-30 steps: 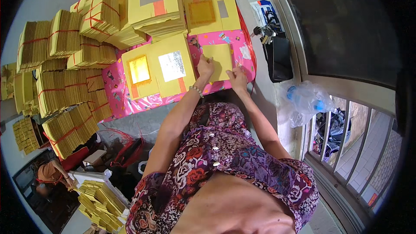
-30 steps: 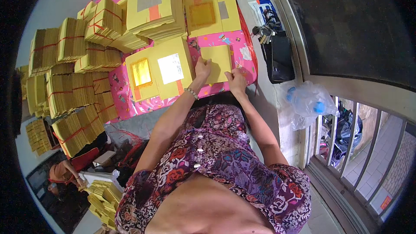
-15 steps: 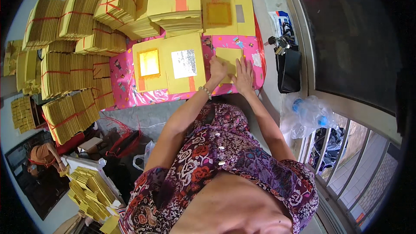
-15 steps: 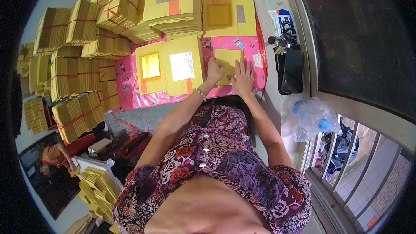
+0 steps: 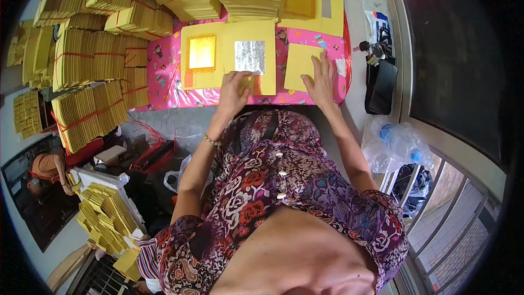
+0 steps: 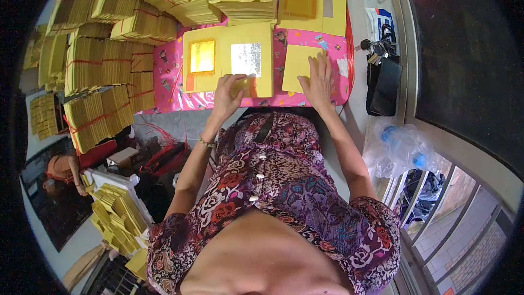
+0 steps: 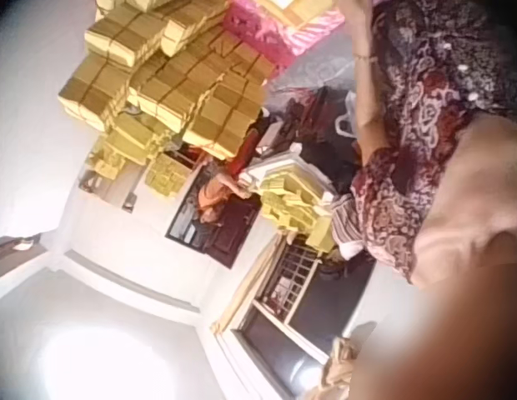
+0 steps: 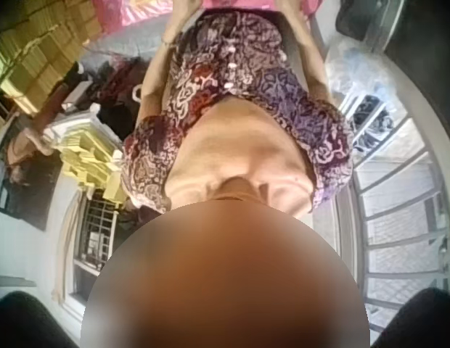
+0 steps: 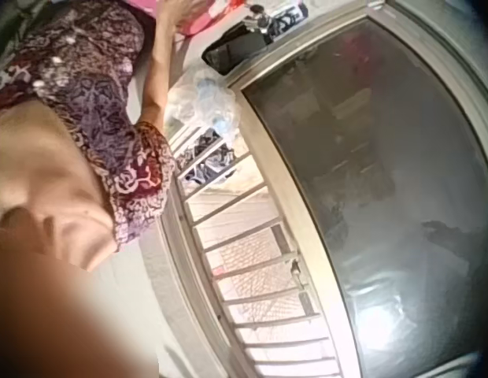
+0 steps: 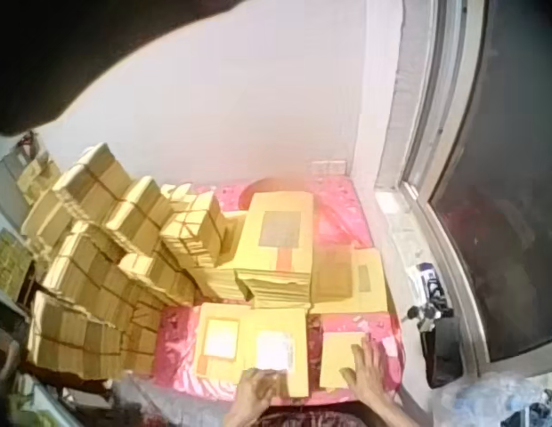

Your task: Organizing and stacking bundles of yellow joss paper in a workshop.

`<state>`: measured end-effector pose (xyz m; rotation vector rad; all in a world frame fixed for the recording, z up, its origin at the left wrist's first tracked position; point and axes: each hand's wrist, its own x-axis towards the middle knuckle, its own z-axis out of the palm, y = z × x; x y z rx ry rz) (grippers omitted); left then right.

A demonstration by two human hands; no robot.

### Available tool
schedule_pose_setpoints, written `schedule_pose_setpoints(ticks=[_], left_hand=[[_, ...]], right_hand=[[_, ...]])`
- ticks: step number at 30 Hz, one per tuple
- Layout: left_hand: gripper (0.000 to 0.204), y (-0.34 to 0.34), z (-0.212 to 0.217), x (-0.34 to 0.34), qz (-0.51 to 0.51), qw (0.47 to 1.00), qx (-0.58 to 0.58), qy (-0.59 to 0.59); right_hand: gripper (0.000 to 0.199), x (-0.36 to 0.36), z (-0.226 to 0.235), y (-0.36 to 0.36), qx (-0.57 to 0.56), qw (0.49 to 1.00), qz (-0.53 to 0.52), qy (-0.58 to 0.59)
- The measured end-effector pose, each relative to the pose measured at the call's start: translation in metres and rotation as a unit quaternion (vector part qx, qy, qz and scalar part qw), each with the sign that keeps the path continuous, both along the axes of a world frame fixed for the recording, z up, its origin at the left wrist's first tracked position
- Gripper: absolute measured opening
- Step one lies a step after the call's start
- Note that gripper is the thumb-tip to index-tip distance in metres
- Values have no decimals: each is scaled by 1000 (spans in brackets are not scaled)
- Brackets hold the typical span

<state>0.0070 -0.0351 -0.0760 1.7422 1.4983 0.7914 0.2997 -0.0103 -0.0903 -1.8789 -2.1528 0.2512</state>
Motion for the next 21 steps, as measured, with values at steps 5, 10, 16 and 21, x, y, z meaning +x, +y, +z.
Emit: schedule_pose_setpoints(ticks=[5, 10, 16, 21], left_hand=[[44, -13, -9, -18, -13, 996, 40, 76], [44, -14, -6, -12, -47, 993, 49, 96], [46, -10, -12, -13, -68, 991, 43, 106], [45, -8, -13, -16, -70, 992, 56, 91]], right_hand=[[61, -40, 27, 0, -17, 980, 184, 68], [58, -66, 21, -9, -62, 952, 288, 80], [49, -67, 13, -1, -71, 946, 312, 60], [14, -65, 19, 2, -93, 943, 265, 178]])
